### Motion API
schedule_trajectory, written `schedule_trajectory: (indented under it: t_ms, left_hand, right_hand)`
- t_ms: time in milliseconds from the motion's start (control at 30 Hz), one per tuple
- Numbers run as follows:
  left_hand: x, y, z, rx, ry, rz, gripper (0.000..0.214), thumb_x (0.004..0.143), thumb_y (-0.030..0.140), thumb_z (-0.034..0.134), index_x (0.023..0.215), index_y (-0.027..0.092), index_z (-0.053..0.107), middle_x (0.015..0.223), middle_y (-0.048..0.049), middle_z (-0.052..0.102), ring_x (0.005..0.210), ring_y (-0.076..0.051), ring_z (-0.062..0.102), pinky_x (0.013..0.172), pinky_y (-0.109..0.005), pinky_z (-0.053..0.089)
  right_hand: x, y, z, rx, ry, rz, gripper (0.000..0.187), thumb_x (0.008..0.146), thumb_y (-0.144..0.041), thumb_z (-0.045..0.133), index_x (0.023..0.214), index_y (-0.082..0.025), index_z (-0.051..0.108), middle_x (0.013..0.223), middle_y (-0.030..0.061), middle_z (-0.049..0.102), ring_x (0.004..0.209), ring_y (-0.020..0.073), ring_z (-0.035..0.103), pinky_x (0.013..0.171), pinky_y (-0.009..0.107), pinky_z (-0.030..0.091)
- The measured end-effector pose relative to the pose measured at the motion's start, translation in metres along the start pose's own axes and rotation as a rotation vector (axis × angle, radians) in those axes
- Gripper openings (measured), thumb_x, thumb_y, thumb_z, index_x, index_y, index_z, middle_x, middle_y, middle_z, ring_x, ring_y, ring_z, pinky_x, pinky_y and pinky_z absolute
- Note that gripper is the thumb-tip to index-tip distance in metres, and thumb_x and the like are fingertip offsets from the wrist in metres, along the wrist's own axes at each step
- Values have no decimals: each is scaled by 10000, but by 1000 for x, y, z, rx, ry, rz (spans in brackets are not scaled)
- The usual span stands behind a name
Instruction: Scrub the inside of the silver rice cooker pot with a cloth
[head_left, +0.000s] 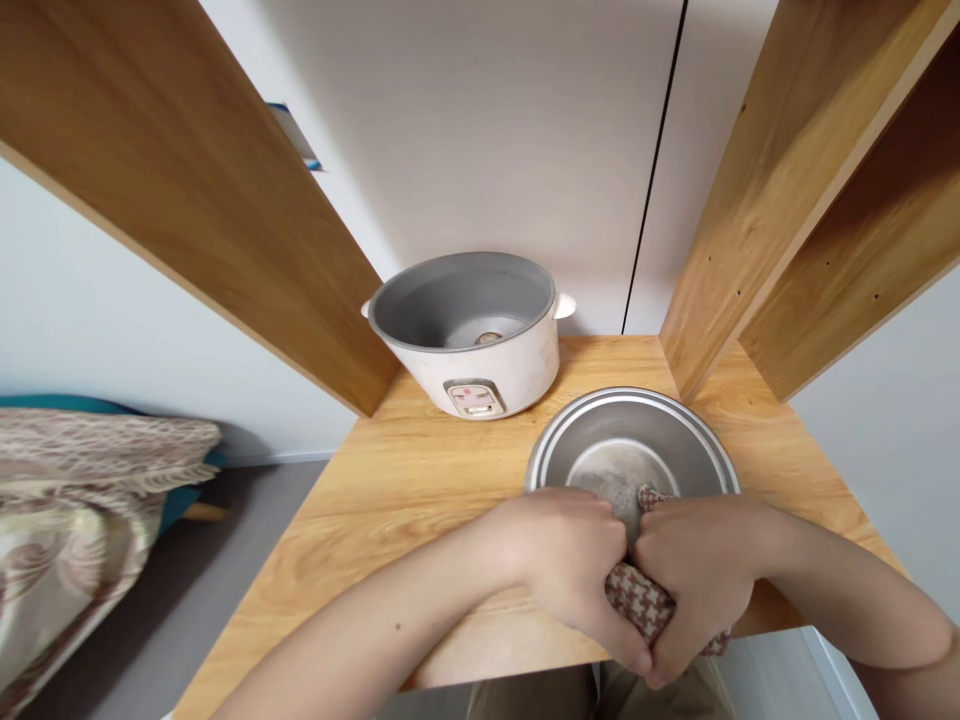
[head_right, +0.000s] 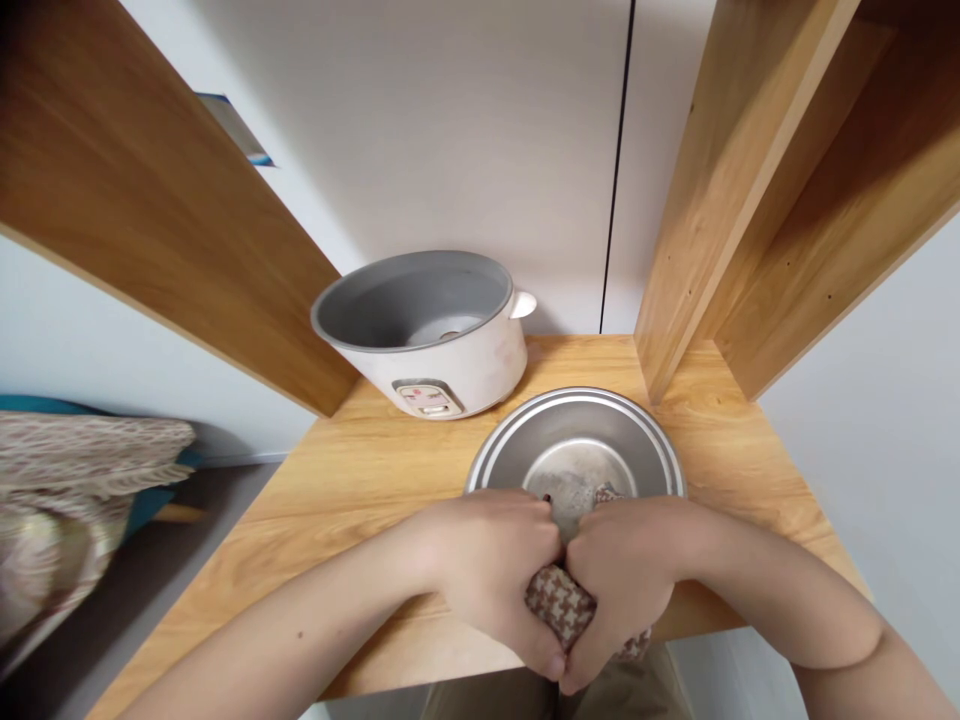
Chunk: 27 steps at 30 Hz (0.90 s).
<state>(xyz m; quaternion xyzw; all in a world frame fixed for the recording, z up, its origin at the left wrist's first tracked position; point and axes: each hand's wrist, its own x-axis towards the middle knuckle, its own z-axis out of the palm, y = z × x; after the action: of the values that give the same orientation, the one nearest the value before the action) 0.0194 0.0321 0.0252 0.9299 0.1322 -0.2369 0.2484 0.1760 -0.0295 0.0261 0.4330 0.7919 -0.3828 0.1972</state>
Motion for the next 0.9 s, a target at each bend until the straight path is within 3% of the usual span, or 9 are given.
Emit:
schedule_trajectory:
  t_ms: [600,900]
  left_hand:
    - [-1,0,0,24,-7,-22,764,592,877,554,780,181,807,610,-96,707,437,-182,508,409,-320,370]
    - [-2,-9,-1,22,73,12,813,798,860,338,706,185,782,551,-92,659,450,-177,515,424,-321,337]
  right_hand:
    - [-5,-5,-2,41,7,-1,470,665,-672,643,574,-212,663,573,-7,637,562,160,544,596,296,424]
    - [-5,-5,4,25,62,-64,490,751,-659,589,560,-216,669,548,6,616,588,178,550,624,309,431]
